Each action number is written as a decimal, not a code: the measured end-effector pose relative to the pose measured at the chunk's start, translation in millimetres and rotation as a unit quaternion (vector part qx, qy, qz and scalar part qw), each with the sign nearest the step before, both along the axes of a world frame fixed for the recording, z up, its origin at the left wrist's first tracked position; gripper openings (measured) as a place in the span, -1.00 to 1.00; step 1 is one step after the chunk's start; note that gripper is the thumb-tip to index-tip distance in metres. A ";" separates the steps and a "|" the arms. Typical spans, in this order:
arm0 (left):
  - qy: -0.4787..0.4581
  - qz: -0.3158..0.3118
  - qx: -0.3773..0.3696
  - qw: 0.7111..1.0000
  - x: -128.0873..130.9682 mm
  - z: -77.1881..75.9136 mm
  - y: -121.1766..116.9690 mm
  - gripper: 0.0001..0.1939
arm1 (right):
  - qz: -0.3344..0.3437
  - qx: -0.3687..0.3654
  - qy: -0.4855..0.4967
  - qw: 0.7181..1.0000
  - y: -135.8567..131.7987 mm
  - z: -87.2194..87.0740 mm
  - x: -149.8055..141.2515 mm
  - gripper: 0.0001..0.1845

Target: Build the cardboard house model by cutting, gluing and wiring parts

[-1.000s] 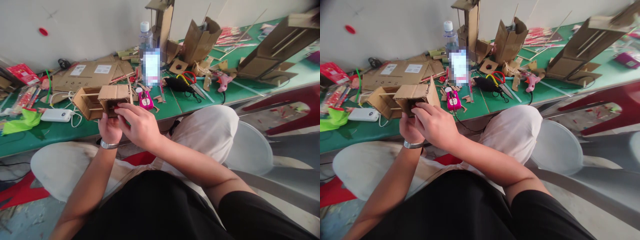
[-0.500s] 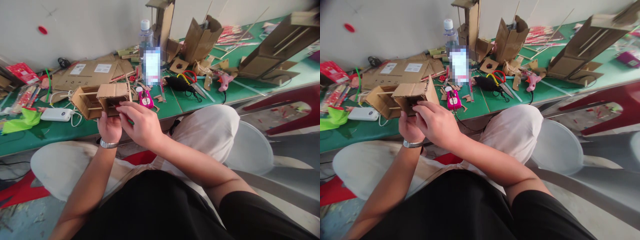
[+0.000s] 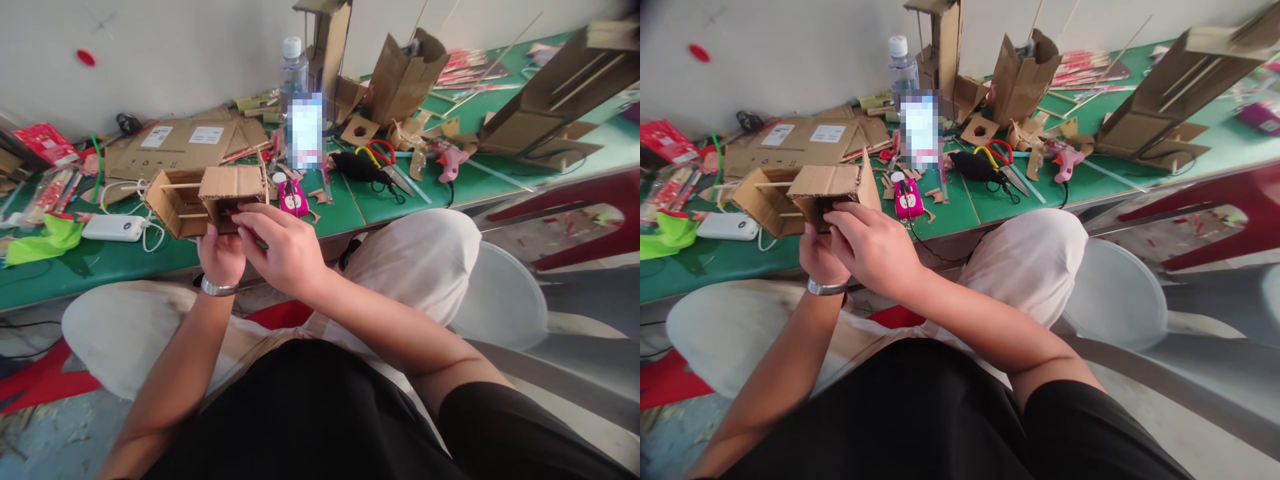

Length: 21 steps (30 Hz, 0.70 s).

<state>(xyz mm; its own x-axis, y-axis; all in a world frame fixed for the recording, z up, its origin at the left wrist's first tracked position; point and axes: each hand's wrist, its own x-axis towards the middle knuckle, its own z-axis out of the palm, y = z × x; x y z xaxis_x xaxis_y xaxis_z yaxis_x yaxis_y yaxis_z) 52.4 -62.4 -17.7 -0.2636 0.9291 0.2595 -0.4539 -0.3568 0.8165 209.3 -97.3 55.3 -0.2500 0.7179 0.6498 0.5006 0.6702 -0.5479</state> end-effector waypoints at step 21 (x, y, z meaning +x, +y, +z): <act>0.002 0.032 -0.019 0.999 -5.4 4.7 5.0 -0.53 | 0.029 0.032 -0.014 0.999 -1.0 -1.4 4.1 -0.70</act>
